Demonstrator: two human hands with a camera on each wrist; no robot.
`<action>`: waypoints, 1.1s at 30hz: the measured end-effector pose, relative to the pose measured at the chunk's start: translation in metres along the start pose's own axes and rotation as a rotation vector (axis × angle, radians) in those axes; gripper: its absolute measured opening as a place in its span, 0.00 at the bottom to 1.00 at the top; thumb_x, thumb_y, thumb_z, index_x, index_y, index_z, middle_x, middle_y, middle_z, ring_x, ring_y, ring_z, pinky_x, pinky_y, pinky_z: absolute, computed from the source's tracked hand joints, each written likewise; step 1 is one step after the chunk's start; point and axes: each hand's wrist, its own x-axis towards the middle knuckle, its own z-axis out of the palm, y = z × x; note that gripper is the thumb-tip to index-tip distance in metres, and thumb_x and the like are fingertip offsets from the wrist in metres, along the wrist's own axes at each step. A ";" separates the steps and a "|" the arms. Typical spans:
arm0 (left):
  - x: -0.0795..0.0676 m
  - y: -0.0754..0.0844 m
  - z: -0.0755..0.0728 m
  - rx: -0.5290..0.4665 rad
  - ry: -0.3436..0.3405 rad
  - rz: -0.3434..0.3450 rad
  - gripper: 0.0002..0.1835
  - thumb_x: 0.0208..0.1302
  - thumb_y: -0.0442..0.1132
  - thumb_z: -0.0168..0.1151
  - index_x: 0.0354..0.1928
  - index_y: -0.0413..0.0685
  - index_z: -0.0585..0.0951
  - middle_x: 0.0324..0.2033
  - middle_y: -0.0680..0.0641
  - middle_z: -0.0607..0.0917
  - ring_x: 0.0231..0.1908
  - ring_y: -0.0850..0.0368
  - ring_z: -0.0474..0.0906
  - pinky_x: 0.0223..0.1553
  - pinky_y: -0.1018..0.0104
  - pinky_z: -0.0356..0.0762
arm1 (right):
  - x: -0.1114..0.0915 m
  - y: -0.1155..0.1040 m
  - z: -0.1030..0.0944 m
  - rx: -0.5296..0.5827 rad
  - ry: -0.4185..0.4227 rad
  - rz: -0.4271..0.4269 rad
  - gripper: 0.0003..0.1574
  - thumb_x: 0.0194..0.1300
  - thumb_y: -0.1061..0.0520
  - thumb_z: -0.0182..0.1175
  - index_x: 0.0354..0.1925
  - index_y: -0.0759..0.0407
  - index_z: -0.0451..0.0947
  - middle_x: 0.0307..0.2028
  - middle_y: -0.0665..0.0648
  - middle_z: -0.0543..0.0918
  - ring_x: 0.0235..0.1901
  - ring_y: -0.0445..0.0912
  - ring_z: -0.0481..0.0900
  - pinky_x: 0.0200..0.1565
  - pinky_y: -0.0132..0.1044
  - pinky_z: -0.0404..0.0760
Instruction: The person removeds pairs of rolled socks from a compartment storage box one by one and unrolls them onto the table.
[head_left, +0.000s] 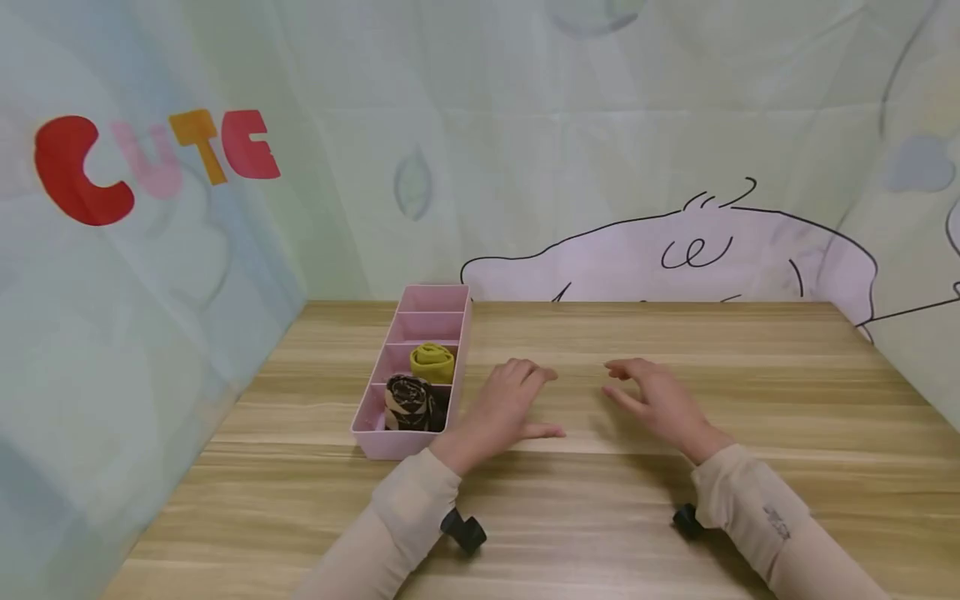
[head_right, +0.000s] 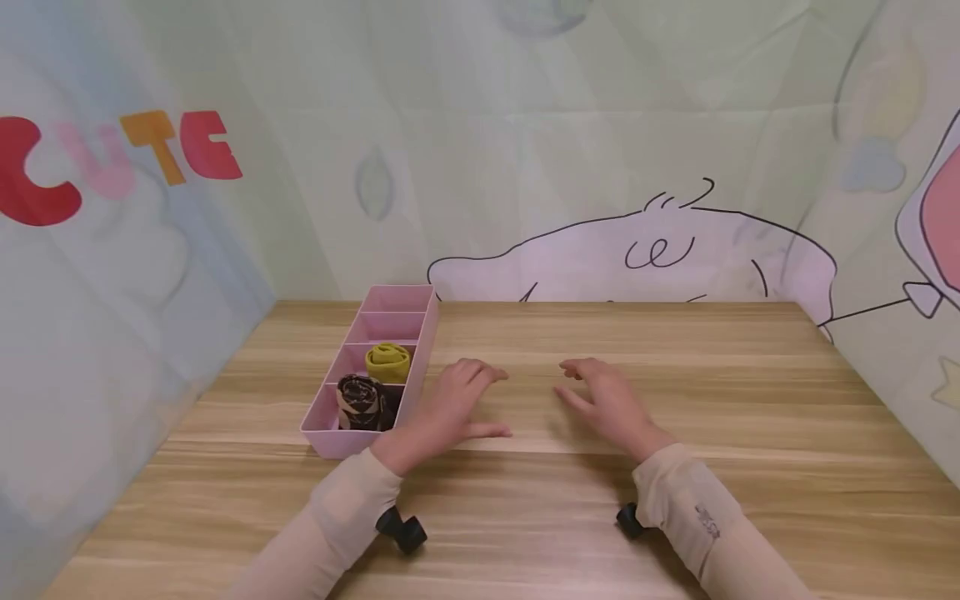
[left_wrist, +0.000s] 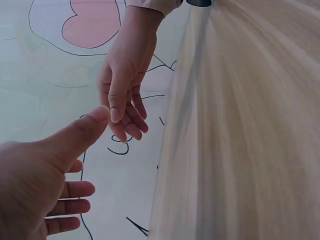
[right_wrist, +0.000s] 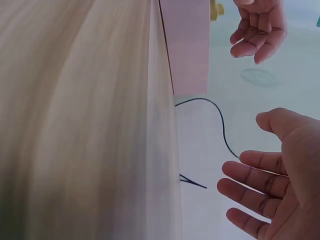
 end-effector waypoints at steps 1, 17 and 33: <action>0.000 -0.001 -0.001 0.011 0.013 0.009 0.36 0.49 0.61 0.69 0.55 0.46 0.75 0.47 0.48 0.79 0.50 0.52 0.74 0.57 0.59 0.72 | 0.001 -0.002 0.001 0.009 0.005 0.003 0.23 0.66 0.53 0.60 0.54 0.67 0.76 0.46 0.64 0.84 0.48 0.59 0.81 0.52 0.56 0.77; -0.006 -0.014 -0.041 -0.086 -0.063 0.030 0.27 0.49 0.55 0.73 0.47 0.48 0.79 0.41 0.50 0.81 0.46 0.54 0.74 0.51 0.60 0.73 | 0.016 -0.025 0.011 0.091 0.005 -0.016 0.16 0.66 0.54 0.60 0.47 0.63 0.81 0.43 0.59 0.85 0.42 0.51 0.81 0.43 0.48 0.80; -0.024 -0.036 -0.079 -0.219 -0.173 -0.020 0.23 0.50 0.47 0.74 0.47 0.46 0.79 0.43 0.49 0.80 0.47 0.55 0.74 0.53 0.59 0.73 | 0.035 -0.057 0.014 0.166 -0.023 -0.078 0.13 0.67 0.54 0.59 0.46 0.61 0.81 0.43 0.57 0.84 0.41 0.48 0.81 0.44 0.45 0.81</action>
